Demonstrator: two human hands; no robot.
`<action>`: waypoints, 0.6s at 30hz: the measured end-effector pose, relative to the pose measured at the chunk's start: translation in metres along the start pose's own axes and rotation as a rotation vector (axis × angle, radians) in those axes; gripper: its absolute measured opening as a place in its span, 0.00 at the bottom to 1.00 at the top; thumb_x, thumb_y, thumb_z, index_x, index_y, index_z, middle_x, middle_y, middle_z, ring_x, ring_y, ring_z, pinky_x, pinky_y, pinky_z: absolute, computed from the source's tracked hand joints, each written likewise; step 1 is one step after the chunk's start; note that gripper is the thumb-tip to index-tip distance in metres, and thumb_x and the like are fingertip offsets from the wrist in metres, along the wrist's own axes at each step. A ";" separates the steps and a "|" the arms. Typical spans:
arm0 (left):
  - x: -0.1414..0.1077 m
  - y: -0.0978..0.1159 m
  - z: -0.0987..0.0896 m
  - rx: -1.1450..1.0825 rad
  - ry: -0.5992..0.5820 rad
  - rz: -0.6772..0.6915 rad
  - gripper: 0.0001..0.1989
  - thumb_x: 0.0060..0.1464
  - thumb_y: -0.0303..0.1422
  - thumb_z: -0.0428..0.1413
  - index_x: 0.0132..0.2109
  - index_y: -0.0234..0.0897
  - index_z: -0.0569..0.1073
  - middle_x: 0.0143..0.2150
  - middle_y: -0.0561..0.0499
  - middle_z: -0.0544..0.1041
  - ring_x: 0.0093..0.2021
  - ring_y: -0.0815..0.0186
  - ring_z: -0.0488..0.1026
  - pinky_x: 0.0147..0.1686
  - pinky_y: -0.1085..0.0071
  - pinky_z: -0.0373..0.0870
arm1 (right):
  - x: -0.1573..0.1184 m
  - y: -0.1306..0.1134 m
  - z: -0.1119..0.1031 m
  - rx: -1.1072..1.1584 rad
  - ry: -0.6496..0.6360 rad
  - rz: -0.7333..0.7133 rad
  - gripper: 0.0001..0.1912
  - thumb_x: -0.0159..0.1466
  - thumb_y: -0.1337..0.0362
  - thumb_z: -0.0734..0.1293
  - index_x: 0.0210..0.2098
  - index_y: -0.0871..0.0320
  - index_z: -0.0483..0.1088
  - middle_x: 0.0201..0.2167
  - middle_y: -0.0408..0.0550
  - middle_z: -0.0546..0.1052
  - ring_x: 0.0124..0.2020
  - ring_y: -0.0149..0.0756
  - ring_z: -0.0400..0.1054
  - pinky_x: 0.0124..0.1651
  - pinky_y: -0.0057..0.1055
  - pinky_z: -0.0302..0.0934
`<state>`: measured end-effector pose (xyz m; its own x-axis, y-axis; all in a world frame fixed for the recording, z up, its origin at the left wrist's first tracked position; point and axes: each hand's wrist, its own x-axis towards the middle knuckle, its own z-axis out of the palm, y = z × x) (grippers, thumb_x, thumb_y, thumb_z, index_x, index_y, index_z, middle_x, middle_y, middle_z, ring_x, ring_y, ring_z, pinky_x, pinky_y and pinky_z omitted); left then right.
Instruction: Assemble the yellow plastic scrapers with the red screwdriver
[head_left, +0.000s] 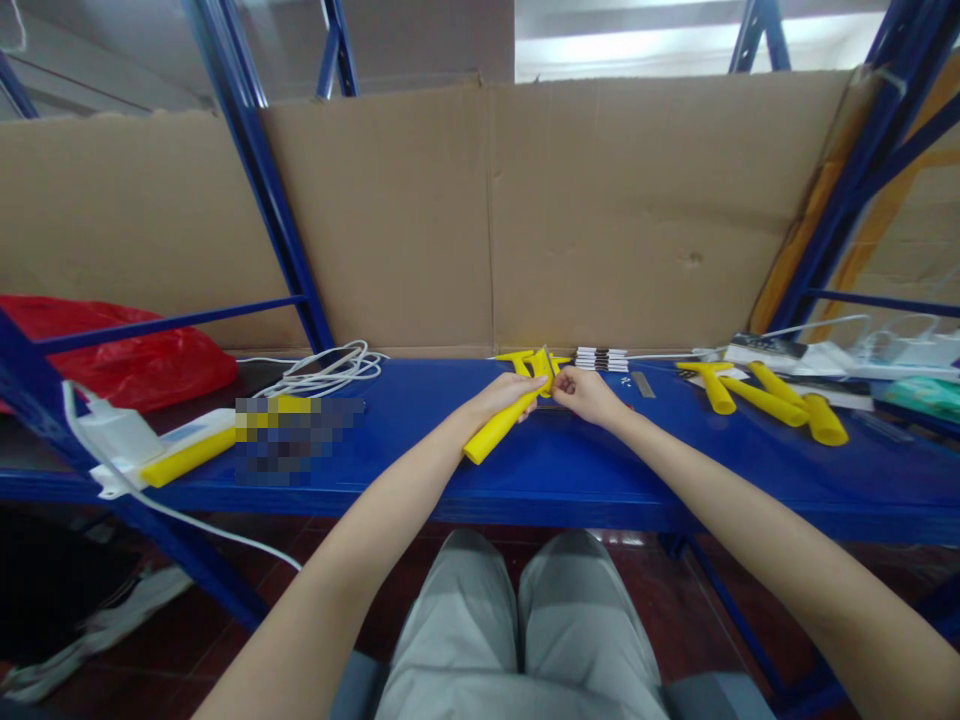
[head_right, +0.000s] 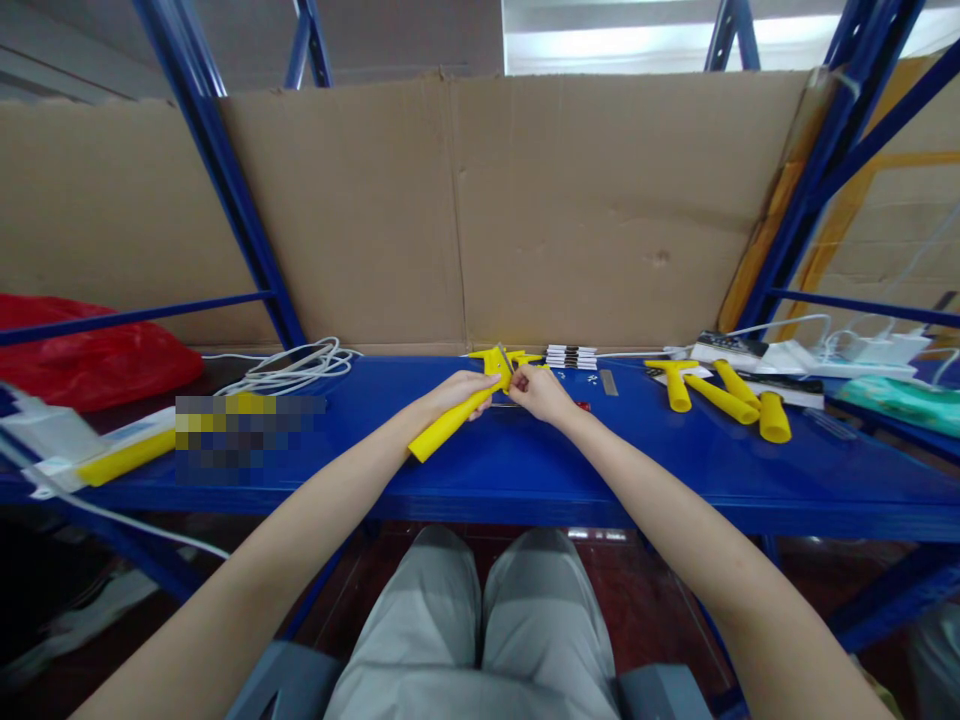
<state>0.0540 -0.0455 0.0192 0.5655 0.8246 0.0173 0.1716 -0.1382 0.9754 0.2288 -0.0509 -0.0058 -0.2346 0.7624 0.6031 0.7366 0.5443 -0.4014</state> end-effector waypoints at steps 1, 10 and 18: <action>-0.001 0.002 0.001 0.003 0.006 -0.004 0.14 0.58 0.35 0.50 0.27 0.32 0.66 0.15 0.55 0.66 0.12 0.75 0.62 0.14 0.77 0.58 | 0.000 0.000 -0.001 0.001 -0.007 -0.008 0.04 0.52 0.70 0.61 0.22 0.56 0.61 0.19 0.40 0.68 0.22 0.30 0.63 0.28 0.26 0.56; -0.008 0.011 0.005 0.060 0.016 -0.061 0.13 0.59 0.32 0.49 0.26 0.32 0.66 0.14 0.56 0.65 0.12 0.75 0.61 0.14 0.78 0.57 | -0.003 -0.012 -0.014 -0.285 -0.182 -0.116 0.04 0.56 0.72 0.62 0.27 0.59 0.64 0.24 0.45 0.71 0.25 0.31 0.63 0.29 0.25 0.54; -0.007 0.010 0.005 0.106 0.026 -0.063 0.14 0.57 0.35 0.52 0.26 0.33 0.67 0.14 0.55 0.65 0.12 0.74 0.61 0.14 0.77 0.57 | -0.005 -0.025 -0.021 -0.508 -0.306 -0.178 0.05 0.61 0.72 0.60 0.31 0.60 0.67 0.31 0.52 0.74 0.33 0.36 0.68 0.34 0.28 0.55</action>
<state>0.0556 -0.0552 0.0273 0.5299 0.8473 -0.0357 0.2909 -0.1420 0.9462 0.2251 -0.0755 0.0158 -0.4972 0.7821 0.3756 0.8619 0.4947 0.1110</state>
